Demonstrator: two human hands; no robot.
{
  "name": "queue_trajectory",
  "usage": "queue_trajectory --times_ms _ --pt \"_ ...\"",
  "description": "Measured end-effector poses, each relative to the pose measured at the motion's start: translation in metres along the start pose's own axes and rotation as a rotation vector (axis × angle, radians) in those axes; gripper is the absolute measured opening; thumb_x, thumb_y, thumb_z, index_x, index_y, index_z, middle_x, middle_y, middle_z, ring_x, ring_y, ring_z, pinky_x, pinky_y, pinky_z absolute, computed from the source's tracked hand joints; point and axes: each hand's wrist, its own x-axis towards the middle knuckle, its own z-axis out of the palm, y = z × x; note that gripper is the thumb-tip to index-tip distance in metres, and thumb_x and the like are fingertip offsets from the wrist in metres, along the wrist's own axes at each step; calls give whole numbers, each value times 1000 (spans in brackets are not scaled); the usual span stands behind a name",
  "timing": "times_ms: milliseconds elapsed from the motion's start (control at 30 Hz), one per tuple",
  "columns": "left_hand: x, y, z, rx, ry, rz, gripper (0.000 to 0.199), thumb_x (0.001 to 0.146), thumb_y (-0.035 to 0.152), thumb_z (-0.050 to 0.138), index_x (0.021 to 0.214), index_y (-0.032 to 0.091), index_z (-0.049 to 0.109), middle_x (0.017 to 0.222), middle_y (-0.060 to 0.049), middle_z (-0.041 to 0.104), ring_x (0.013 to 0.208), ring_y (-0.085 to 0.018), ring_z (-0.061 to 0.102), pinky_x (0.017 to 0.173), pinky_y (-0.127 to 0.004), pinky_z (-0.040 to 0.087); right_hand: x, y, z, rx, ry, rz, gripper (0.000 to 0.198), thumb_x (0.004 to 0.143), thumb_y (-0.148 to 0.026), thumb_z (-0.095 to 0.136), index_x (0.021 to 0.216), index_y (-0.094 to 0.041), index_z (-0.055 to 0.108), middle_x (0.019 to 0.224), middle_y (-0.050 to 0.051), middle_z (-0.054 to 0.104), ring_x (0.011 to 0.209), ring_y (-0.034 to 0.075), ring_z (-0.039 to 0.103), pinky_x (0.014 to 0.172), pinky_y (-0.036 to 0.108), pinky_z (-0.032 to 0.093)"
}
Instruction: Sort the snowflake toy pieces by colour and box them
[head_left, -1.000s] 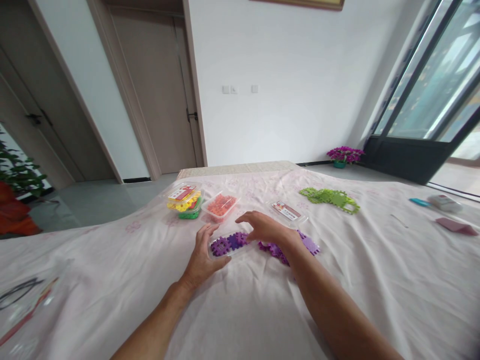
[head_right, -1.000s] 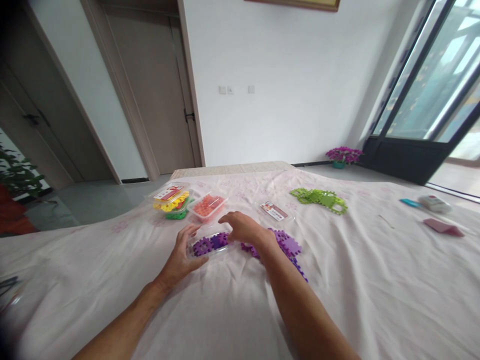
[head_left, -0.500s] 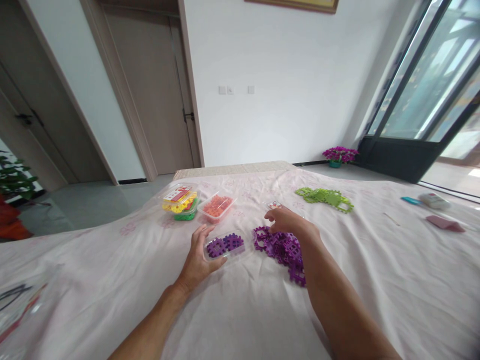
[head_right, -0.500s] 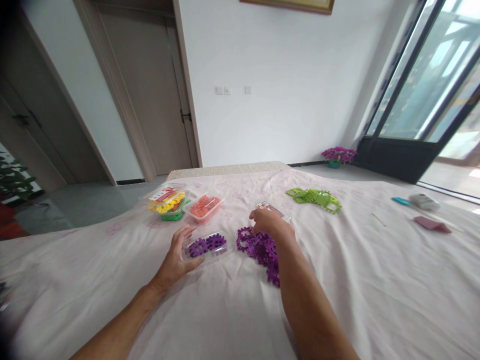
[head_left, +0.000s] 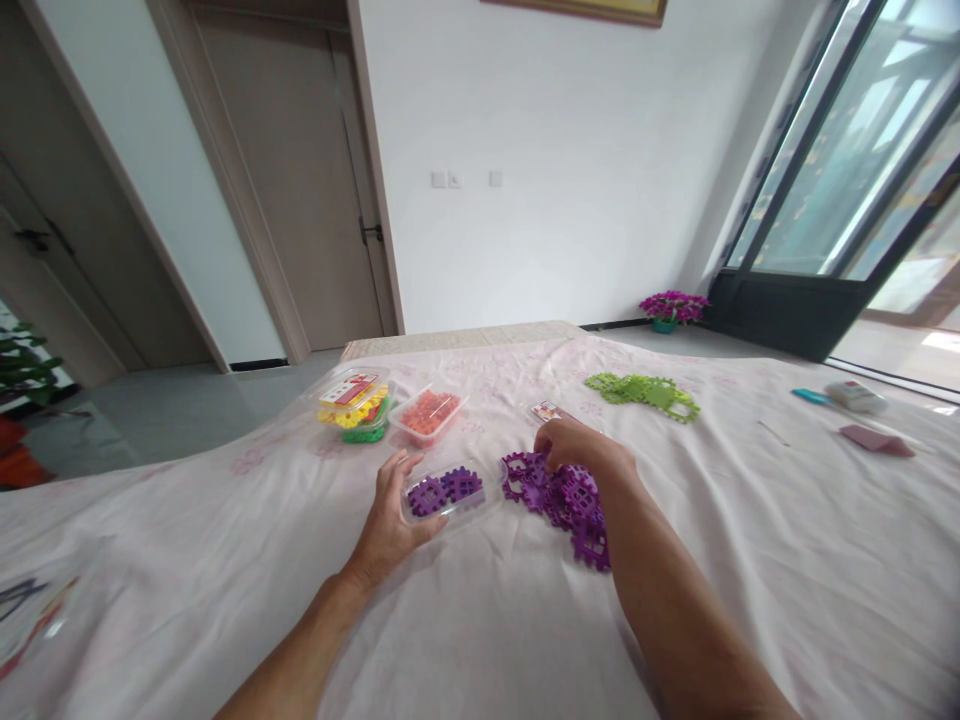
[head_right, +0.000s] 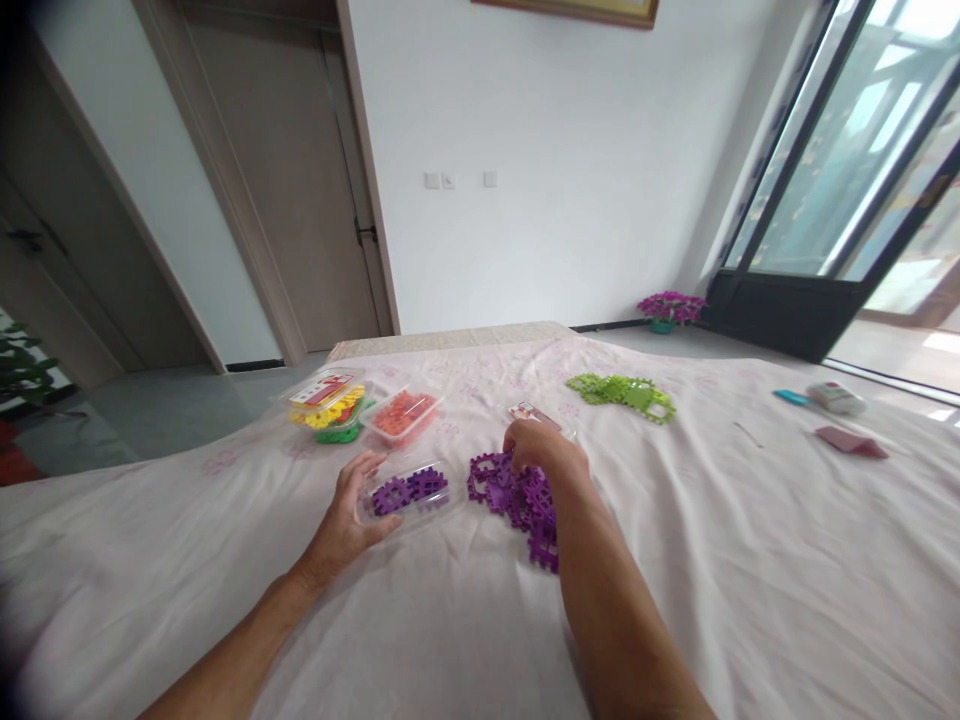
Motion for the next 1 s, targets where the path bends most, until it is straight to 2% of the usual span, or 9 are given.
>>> queue_trajectory --times_ms 133,333,467,600,700,800,900,1000 --pt "0 0 0 17 1 2 77 71 34 78 139 28 44 149 -12 30 139 -33 37 113 -57 37 3 5 -1 -13 87 -17 38 60 -14 77 97 -24 80 88 2 77 80 18 69 66 22 46" --pt "1 -1 -1 42 -4 25 76 72 34 78 139 28 44 150 -12 29 142 -33 34 115 -56 35 -1 3 -8 70 226 59 22 70 -19 70 88 -26 80 85 1 76 79 17 68 64 23 43" --pt "1 -2 -1 61 2 46 75 73 35 78 139 28 44 149 -12 30 144 -33 31 116 -57 32 -7 -5 -14 195 392 18 17 76 -24 66 87 -25 78 83 0 76 78 17 67 64 23 42" --pt "1 -1 -1 62 0 36 76 72 37 78 139 27 44 148 -13 30 144 -33 30 116 -58 31 -10 -21 -16 407 473 -83 18 80 -27 64 90 -22 77 84 1 75 76 16 66 64 24 43" --pt "1 1 -2 71 5 30 77 71 38 79 139 27 45 148 -13 32 144 -34 30 116 -59 30 -9 -39 -11 498 440 -150 21 81 -30 64 95 -20 75 83 2 75 72 15 65 61 23 42" --pt "2 3 -2 91 9 29 78 71 39 79 139 26 46 147 -13 34 145 -35 28 116 -59 30 -7 -61 -1 485 368 -205 20 81 -28 65 95 -19 74 82 2 75 70 14 65 60 22 42" --pt "2 4 -2 77 4 25 77 71 38 79 139 26 46 147 -14 33 144 -35 30 115 -58 31 -5 -83 9 437 330 -246 22 83 -24 63 101 -20 73 86 2 76 75 15 67 65 22 45" --pt "2 5 -2 62 12 18 77 70 38 80 139 26 46 147 -14 33 144 -35 30 116 -58 30 -7 -97 12 306 342 -199 26 86 -25 61 110 -22 72 99 4 76 88 18 68 74 24 46"
